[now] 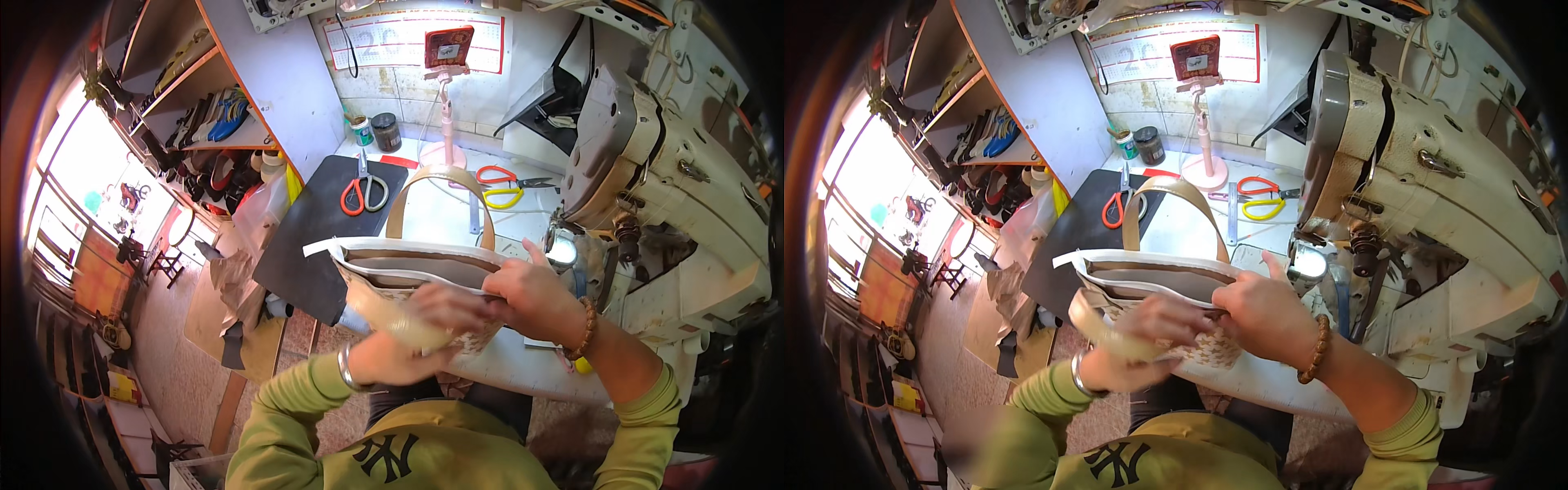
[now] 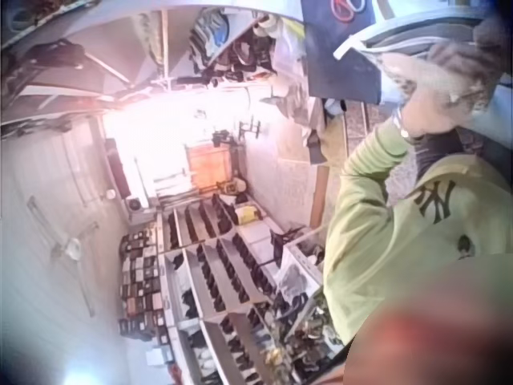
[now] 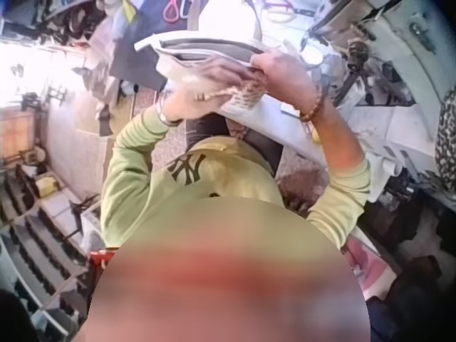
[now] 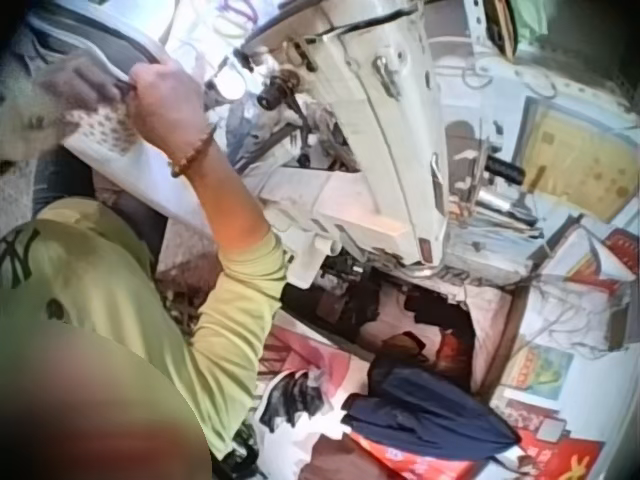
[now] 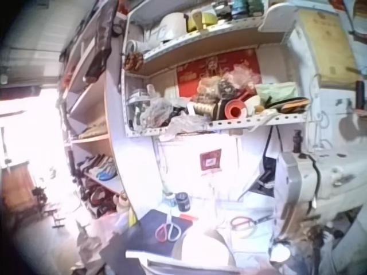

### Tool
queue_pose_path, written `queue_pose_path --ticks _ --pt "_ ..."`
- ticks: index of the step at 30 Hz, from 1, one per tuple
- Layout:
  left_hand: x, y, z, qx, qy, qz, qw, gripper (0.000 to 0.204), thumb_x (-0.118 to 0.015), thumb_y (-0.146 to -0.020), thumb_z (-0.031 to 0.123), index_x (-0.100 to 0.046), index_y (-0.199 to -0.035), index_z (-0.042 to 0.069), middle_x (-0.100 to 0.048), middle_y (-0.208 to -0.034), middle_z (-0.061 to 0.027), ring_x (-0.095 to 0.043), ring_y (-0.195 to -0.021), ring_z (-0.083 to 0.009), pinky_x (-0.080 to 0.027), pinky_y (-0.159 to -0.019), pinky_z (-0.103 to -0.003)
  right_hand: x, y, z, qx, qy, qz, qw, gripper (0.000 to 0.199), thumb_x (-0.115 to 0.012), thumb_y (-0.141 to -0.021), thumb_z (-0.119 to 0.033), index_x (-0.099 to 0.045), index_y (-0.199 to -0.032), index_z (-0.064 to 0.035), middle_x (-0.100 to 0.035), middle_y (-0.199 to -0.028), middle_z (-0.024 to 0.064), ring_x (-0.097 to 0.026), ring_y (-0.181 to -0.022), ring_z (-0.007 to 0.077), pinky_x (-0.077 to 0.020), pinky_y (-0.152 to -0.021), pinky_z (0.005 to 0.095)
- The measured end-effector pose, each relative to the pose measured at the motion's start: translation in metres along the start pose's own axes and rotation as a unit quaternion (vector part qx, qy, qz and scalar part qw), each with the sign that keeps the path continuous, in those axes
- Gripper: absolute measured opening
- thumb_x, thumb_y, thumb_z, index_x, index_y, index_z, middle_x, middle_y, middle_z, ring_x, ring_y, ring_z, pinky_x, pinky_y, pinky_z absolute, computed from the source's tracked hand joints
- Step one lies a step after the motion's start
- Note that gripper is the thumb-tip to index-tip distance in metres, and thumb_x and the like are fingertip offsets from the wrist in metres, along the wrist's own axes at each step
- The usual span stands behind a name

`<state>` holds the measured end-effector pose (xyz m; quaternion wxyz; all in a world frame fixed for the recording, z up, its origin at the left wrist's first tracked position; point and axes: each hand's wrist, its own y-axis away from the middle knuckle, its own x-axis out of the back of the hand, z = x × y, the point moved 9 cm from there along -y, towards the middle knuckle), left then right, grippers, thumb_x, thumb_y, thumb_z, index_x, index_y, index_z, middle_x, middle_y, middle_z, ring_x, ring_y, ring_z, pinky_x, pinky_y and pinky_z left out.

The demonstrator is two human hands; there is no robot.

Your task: The person aligns a white fabric strip along the top edge of a patterned tote bag and sews it using a sewing machine. They repeatedly adjust the bag and strip, guide the fabric under the needle, and trim excess material with scissors.

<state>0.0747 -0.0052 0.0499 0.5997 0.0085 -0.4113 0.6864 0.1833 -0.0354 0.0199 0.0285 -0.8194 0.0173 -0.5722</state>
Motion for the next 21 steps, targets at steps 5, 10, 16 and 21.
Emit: queue_pose_path --ticks 5,10,16,21 --pt "-0.039 0.032 0.013 -0.067 -0.224 0.075 0.969 0.029 -0.064 -0.072 0.007 -0.063 -0.101 0.005 -0.059 -0.12 -0.0108 -0.055 -0.113 -0.029 -0.047 -0.09 -0.041 0.003 0.002 -0.001 0.003 0.0 0.02 1.0 0.007 -0.06 -0.08 -0.015 -0.064 -0.081 -0.0099 -0.063 -0.076 0.0038 -0.06 -0.091 0.0237 -0.0243 -0.108 0.0592" --pt "-0.051 0.048 -0.005 -0.057 -0.307 0.111 0.944 0.029 -0.066 -0.071 0.009 -0.068 -0.1 0.007 -0.053 -0.129 -0.0158 -0.053 -0.116 -0.0323 -0.049 -0.091 -0.04 0.0 0.0 -0.001 0.014 -0.024 0.013 1.0 0.006 -0.06 -0.08 -0.014 -0.064 -0.082 -0.0097 -0.063 -0.076 0.0036 -0.059 -0.091 0.0236 -0.0231 -0.108 0.0593" --pt "-0.039 0.048 -0.02 -0.034 -0.222 0.159 0.961 0.025 -0.072 -0.068 0.003 -0.069 -0.093 0.006 -0.05 -0.132 -0.0176 -0.05 -0.12 -0.0367 -0.048 -0.096 -0.042 0.004 -0.002 0.0 0.019 -0.041 0.026 0.999 0.006 -0.062 -0.077 -0.014 -0.063 -0.08 -0.0082 -0.059 -0.073 0.0044 -0.058 -0.086 0.0238 -0.0241 -0.108 0.0592" --pt "-0.04 0.049 -0.024 -0.054 -0.232 0.163 0.957 0.026 -0.071 -0.069 0.003 -0.069 -0.095 0.005 -0.049 -0.133 -0.018 -0.05 -0.121 -0.0374 -0.047 -0.097 -0.043 0.002 -0.008 0.003 0.006 -0.053 -0.018 0.998 0.007 -0.059 -0.078 -0.015 -0.062 -0.078 -0.0083 -0.059 -0.07 0.0053 -0.059 -0.085 0.0251 -0.0228 -0.107 0.0607"
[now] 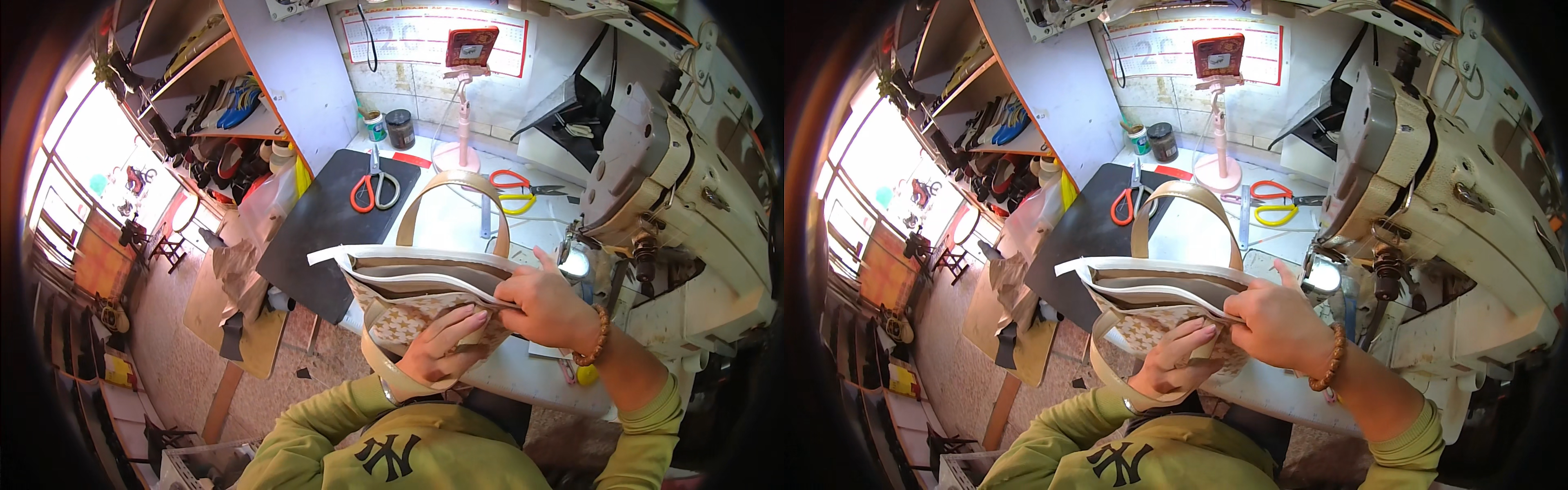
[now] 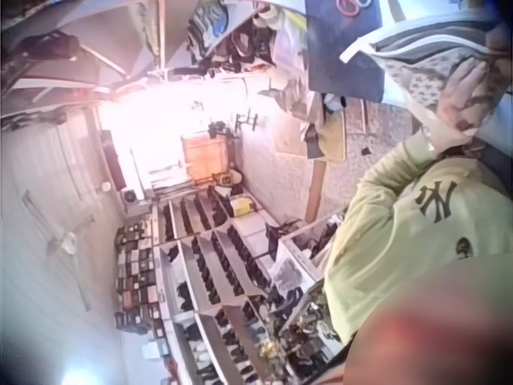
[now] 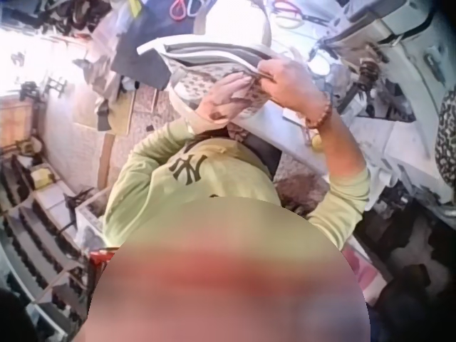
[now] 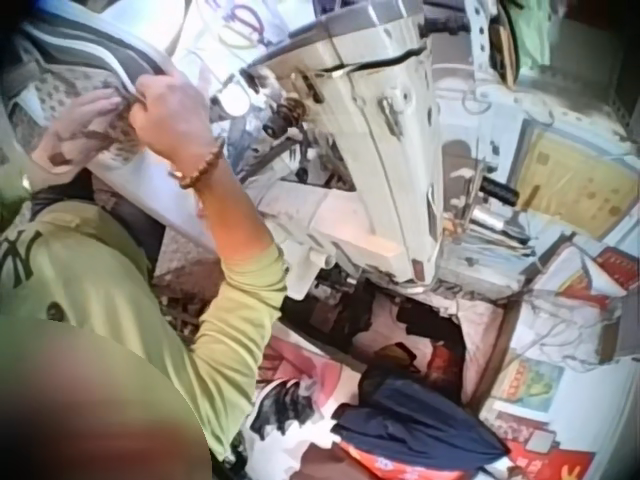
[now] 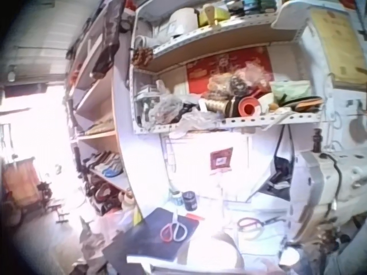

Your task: The person aligns a white fabric strip along the top edge of a patterned tote bag and sews it using a sewing machine. They repeatedly adjust the bag and strip, guide the fabric under the needle, and trim excess material with scissors.

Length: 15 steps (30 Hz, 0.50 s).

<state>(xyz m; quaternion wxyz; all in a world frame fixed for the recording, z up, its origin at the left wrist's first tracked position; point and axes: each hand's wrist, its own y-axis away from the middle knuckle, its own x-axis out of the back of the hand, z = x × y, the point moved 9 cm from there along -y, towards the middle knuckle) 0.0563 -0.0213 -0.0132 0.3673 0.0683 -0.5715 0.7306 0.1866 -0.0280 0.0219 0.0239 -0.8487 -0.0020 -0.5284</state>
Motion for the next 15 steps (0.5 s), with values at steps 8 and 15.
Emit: queue_pose_path --ticks 8,15 --pt "-0.001 0.005 -0.005 0.0 0.039 0.001 0.999 0.035 -0.067 -0.071 0.001 -0.066 -0.105 0.003 -0.045 -0.135 -0.0222 -0.046 -0.124 -0.0418 -0.045 -0.099 -0.045 0.002 -0.011 -0.004 -0.003 -0.005 -0.039 0.999 0.018 -0.053 -0.084 -0.024 -0.061 -0.08 -0.0082 -0.06 -0.068 0.0093 -0.061 -0.081 0.0293 -0.0217 -0.106 0.0624" --pt "0.009 0.004 -0.005 0.018 0.071 -0.002 0.997 0.034 -0.065 -0.072 -0.005 -0.067 -0.105 0.003 -0.044 -0.133 -0.0255 -0.051 -0.119 -0.0437 -0.045 -0.098 -0.045 -0.005 -0.016 0.0 -0.037 -0.015 -0.092 0.995 0.013 -0.057 -0.085 -0.02 -0.064 -0.087 -0.0084 -0.062 -0.08 0.0077 -0.06 -0.086 0.0284 -0.0164 -0.108 0.0617"
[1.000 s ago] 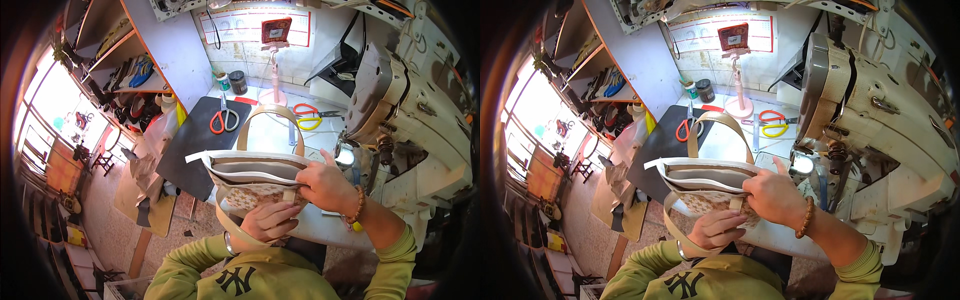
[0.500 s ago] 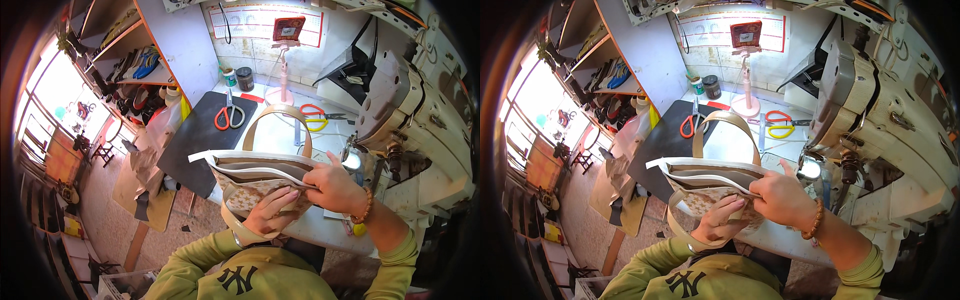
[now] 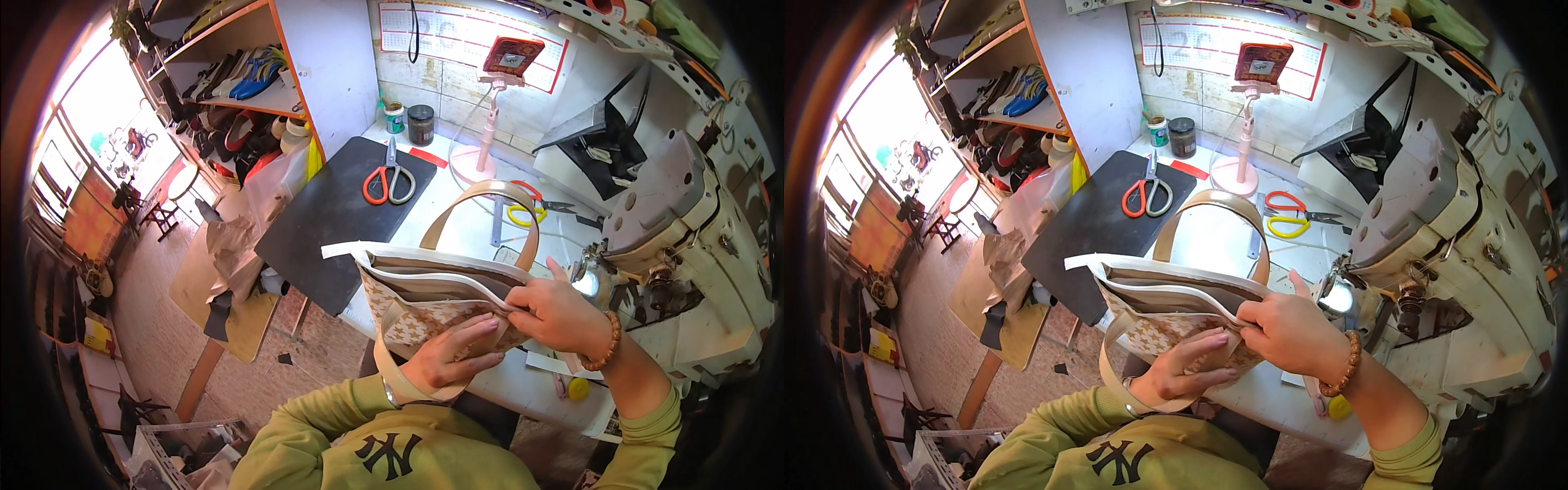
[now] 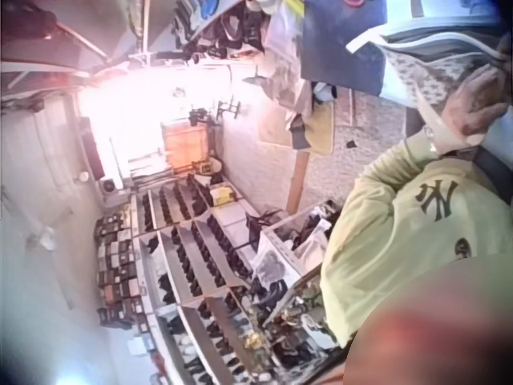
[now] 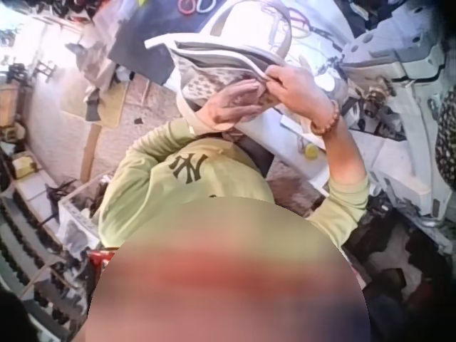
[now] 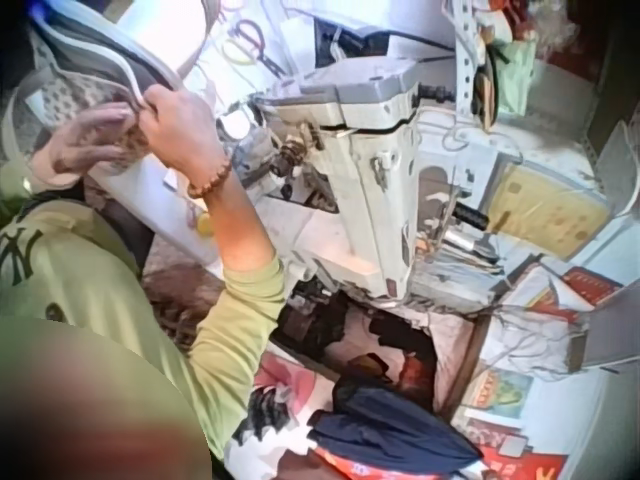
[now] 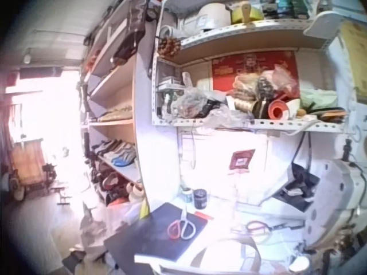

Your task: The person aligns a white fabric strip along the top edge of a patterned tote bag and sews it using a sewing machine. They repeatedly adjust the bag and strip, guide the fabric under the needle, and trim excess material with scissors.

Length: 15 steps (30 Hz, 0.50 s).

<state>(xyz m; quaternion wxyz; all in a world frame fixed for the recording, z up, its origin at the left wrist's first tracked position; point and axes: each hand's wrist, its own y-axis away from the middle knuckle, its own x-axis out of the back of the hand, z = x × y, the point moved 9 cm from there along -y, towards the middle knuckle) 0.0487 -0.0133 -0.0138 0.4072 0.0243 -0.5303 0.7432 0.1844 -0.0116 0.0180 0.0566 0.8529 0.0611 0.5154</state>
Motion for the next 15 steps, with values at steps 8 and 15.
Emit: queue_pose_path --ticks 8,15 --pt "0.028 -0.005 -0.009 0.101 -0.111 0.111 0.982 0.036 -0.064 -0.069 -0.004 -0.065 -0.105 0.003 -0.059 -0.122 -0.0189 -0.064 -0.095 -0.0299 -0.053 -0.08 -0.036 0.003 0.01 -0.006 0.022 -0.024 0.037 0.999 0.013 -0.057 -0.084 -0.018 -0.066 -0.09 -0.0098 -0.061 -0.078 0.006 -0.058 -0.091 0.0262 -0.0191 -0.108 0.0606" --pt "0.018 -0.018 -0.006 0.098 -0.156 0.106 0.977 0.035 -0.069 -0.069 0.0 -0.066 -0.104 0.005 -0.065 -0.111 -0.0172 -0.067 -0.089 -0.0295 -0.055 -0.074 -0.034 -0.003 0.014 -0.01 0.02 -0.041 0.001 0.999 0.013 -0.056 -0.083 -0.016 -0.064 -0.089 -0.0088 -0.062 -0.082 0.0056 -0.058 -0.093 0.0268 -0.0197 -0.107 0.0618"
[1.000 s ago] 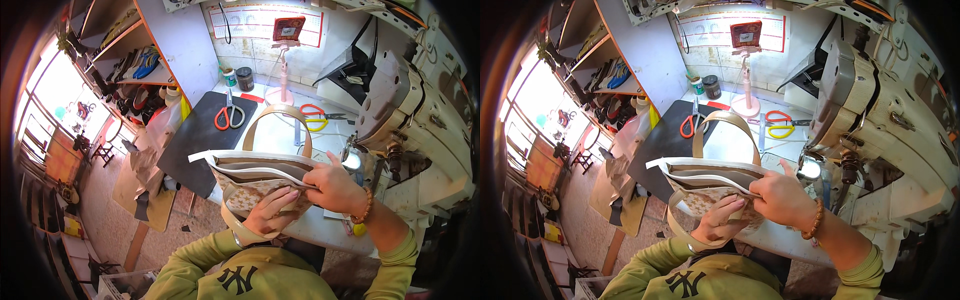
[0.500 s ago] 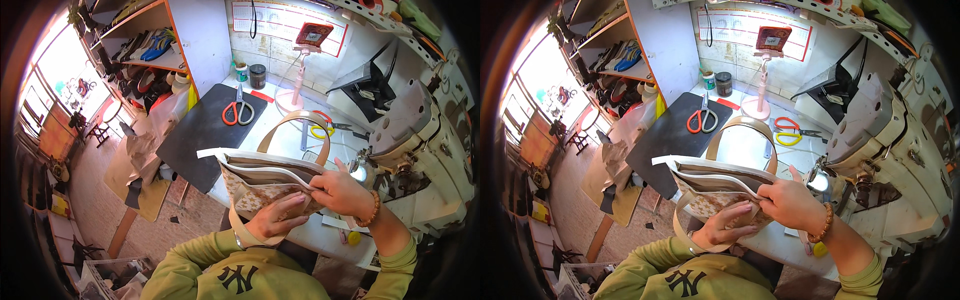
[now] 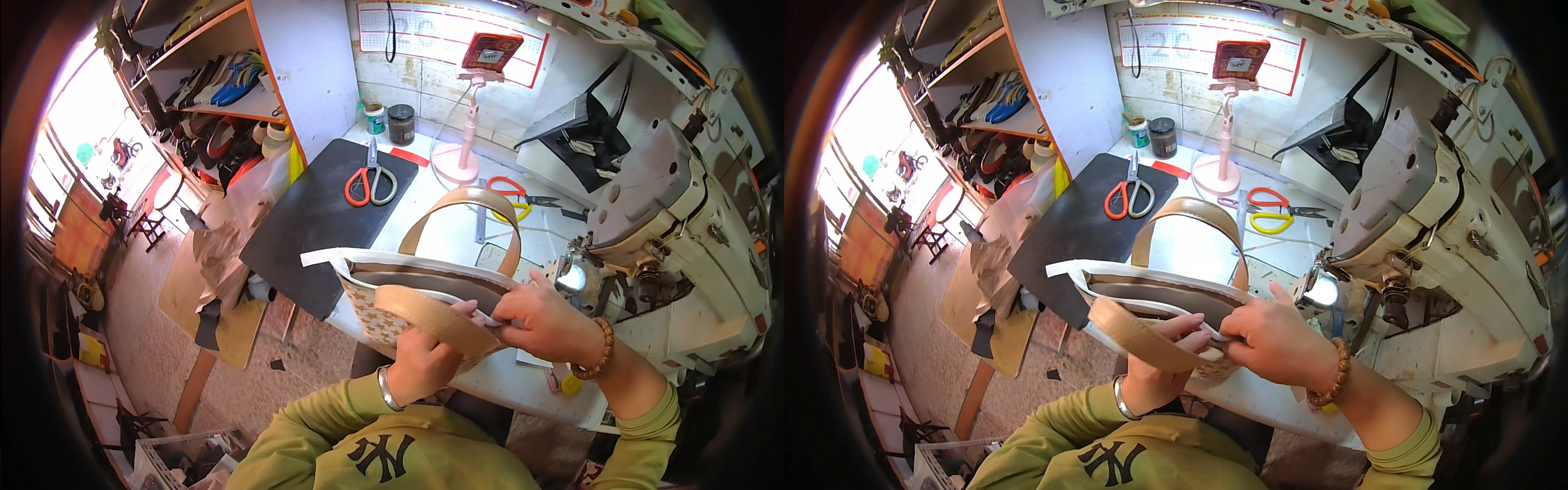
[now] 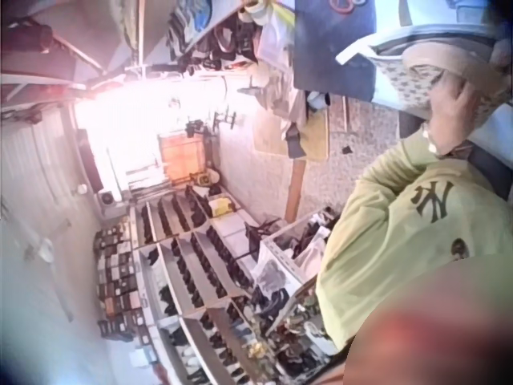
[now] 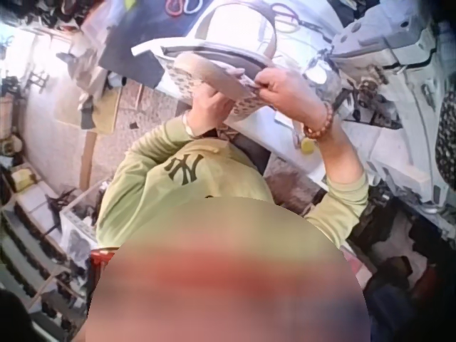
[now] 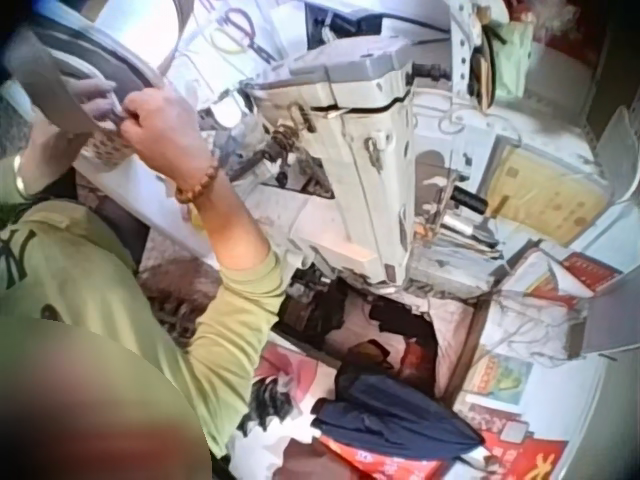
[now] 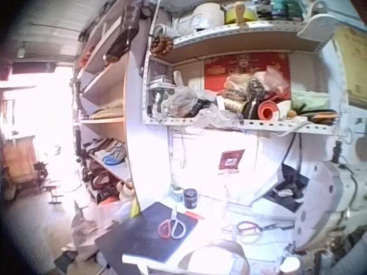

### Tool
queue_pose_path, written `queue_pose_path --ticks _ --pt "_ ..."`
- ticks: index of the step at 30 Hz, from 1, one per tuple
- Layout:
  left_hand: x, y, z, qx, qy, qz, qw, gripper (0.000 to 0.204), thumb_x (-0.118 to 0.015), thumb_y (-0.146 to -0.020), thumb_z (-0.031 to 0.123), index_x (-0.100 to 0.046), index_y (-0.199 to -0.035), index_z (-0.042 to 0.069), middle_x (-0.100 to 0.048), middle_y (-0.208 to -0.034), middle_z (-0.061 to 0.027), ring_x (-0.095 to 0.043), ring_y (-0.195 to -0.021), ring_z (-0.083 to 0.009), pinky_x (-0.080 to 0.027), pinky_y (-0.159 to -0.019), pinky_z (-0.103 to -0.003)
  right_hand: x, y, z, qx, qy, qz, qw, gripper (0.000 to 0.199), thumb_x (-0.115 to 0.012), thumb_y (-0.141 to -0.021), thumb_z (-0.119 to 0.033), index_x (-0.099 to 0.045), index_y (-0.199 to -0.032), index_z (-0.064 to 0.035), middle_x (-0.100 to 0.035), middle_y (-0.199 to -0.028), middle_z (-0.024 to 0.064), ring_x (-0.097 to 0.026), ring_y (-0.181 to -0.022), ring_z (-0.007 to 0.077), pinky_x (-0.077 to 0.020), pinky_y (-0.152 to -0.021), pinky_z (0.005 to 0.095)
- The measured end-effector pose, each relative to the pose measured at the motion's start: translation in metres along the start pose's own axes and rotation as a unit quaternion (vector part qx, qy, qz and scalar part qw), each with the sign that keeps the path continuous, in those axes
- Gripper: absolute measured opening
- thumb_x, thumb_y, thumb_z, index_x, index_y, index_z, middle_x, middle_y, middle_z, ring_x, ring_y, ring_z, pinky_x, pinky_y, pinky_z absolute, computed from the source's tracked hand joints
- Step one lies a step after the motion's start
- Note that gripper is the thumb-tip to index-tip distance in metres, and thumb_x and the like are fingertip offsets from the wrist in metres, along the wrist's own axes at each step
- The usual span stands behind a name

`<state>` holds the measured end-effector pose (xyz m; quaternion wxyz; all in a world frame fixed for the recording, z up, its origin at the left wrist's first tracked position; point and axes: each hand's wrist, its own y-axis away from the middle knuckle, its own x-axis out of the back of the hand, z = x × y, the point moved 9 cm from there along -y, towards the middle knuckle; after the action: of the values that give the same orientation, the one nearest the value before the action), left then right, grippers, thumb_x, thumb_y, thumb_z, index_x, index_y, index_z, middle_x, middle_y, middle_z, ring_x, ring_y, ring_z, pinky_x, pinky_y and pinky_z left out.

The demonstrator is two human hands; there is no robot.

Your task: The person aligns a white fabric strip along the top edge of a patterned tote bag and sews it using a sewing machine. They repeatedly adjust the bag and strip, guide the fabric under the needle, and trim excess material with scissors.

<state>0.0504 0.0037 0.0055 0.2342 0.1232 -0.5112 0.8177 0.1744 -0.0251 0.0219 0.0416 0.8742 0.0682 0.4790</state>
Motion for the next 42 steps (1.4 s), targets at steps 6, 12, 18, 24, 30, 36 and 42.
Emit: queue_pose_path --ticks 6,12,18,24,30,36,42 --pt "-0.003 0.005 0.004 0.008 -0.016 -0.027 0.999 0.042 -0.07 -0.072 0.006 -0.062 -0.113 0.007 -0.064 -0.101 -0.0104 -0.064 -0.083 -0.028 -0.052 -0.067 -0.036 -0.008 0.0 -0.001 -0.024 -0.023 -0.067 0.997 0.013 -0.055 -0.082 -0.017 -0.063 -0.088 -0.009 -0.063 -0.083 0.0058 -0.058 -0.094 0.0275 -0.0185 -0.107 0.0632" --pt "-0.002 0.014 0.012 -0.044 -0.006 -0.098 0.994 0.053 -0.078 -0.067 0.02 -0.059 -0.113 0.002 -0.054 -0.106 -0.0117 -0.058 -0.087 -0.0282 -0.05 -0.068 -0.036 -0.016 0.001 -0.003 -0.036 -0.028 -0.133 0.99 0.02 -0.051 -0.084 -0.02 -0.064 -0.095 -0.0098 -0.065 -0.089 0.0081 -0.057 -0.104 0.0284 -0.0165 -0.107 0.0637" --pt "-0.002 0.013 0.015 -0.04 -0.002 -0.098 0.994 0.034 -0.072 -0.072 -0.002 -0.063 -0.104 0.004 -0.056 -0.105 -0.0147 -0.059 -0.077 -0.026 -0.049 -0.066 -0.032 -0.015 0.002 -0.004 -0.035 -0.01 -0.127 0.991 0.021 -0.05 -0.084 -0.021 -0.065 -0.096 -0.0102 -0.066 -0.09 0.0083 -0.059 -0.102 0.0282 -0.0176 -0.107 0.0643" --pt "0.006 -0.005 0.02 -0.013 -0.016 -0.083 0.996 0.031 -0.074 -0.071 -0.001 -0.062 -0.099 0.001 -0.056 -0.109 -0.0164 -0.064 -0.084 -0.0285 -0.053 -0.066 -0.032 -0.017 0.003 -0.005 -0.011 -0.007 -0.093 0.996 0.011 -0.055 -0.084 -0.018 -0.063 -0.087 -0.0106 -0.063 -0.081 0.0058 -0.058 -0.099 0.0265 -0.0194 -0.105 0.065" --pt "-0.002 -0.008 0.03 -0.012 0.158 -0.178 0.971 0.028 -0.074 -0.066 -0.007 -0.061 -0.088 0.003 -0.055 -0.117 -0.0182 -0.061 -0.075 -0.0218 -0.049 -0.059 -0.029 -0.019 0.004 -0.004 -0.001 -0.01 -0.072 0.997 0.009 -0.058 -0.084 -0.018 -0.062 -0.087 -0.0117 -0.062 -0.079 0.0059 -0.058 -0.096 0.0267 -0.02 -0.105 0.064" --pt "0.004 0.007 0.04 -0.142 0.148 -0.083 0.975 0.031 -0.074 -0.061 -0.006 -0.058 -0.085 0.006 -0.063 -0.103 -0.013 -0.058 -0.067 -0.0168 -0.047 -0.057 -0.025 -0.018 0.003 0.0 -0.013 0.0 -0.06 0.998 0.012 -0.052 -0.082 -0.017 -0.062 -0.085 -0.0102 -0.065 -0.083 0.0072 -0.061 -0.093 0.0281 -0.0223 -0.105 0.0638" --pt "0.004 0.024 0.029 -0.162 0.083 -0.108 0.977 0.032 -0.07 -0.068 0.006 -0.059 -0.098 0.006 -0.061 -0.116 -0.0155 -0.063 -0.088 -0.0263 -0.052 -0.067 -0.03 -0.008 0.005 -0.01 0.029 -0.007 -0.028 0.999 0.014 -0.055 -0.079 -0.02 -0.061 -0.084 -0.0094 -0.063 -0.08 0.0046 -0.06 -0.092 0.0264 -0.0173 -0.106 0.0655"
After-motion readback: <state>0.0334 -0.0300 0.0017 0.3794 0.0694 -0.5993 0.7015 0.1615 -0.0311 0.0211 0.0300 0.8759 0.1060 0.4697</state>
